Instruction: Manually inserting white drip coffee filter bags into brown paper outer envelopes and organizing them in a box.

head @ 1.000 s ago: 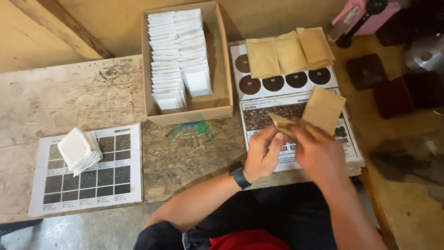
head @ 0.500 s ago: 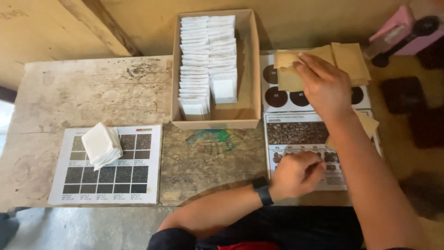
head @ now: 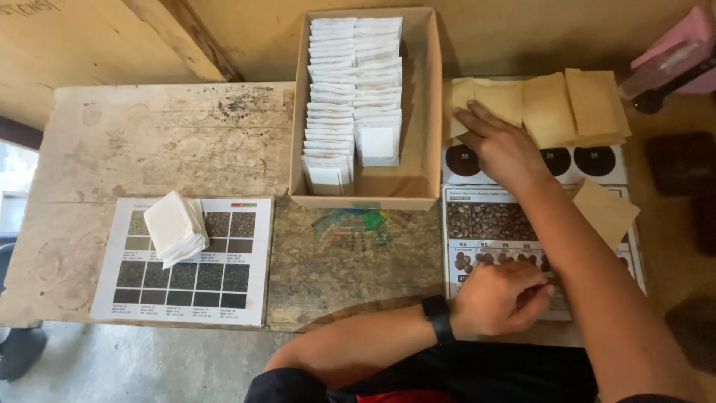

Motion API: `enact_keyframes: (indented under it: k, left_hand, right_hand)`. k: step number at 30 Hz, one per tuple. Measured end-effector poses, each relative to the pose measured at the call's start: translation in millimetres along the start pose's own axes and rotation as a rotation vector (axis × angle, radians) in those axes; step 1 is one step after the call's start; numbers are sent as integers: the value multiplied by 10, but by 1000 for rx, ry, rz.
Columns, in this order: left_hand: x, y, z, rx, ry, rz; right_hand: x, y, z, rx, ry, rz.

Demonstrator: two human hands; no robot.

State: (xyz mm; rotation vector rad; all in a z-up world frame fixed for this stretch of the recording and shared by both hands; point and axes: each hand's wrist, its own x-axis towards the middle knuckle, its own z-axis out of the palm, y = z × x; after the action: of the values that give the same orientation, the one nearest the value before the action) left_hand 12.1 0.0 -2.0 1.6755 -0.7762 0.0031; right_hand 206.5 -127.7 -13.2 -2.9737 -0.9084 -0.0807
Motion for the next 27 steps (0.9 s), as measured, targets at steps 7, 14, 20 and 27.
enact_keyframes:
  k: [7,14,20,27]
  left_hand:
    - [-14,-13,10,12,-10,11]
    - [14,47,-24,25,-43,-16]
    - [21,-34,54,-7,15,20]
    - [26,-69,103,-40,40,37]
  right_hand:
    - [34,26,56,122,78,-92]
    - [-186,-69,130,149,409,-176]
    - [-929,-320,-68,259,468,-11]
    - [-2062,-128,-235,58,312,443]
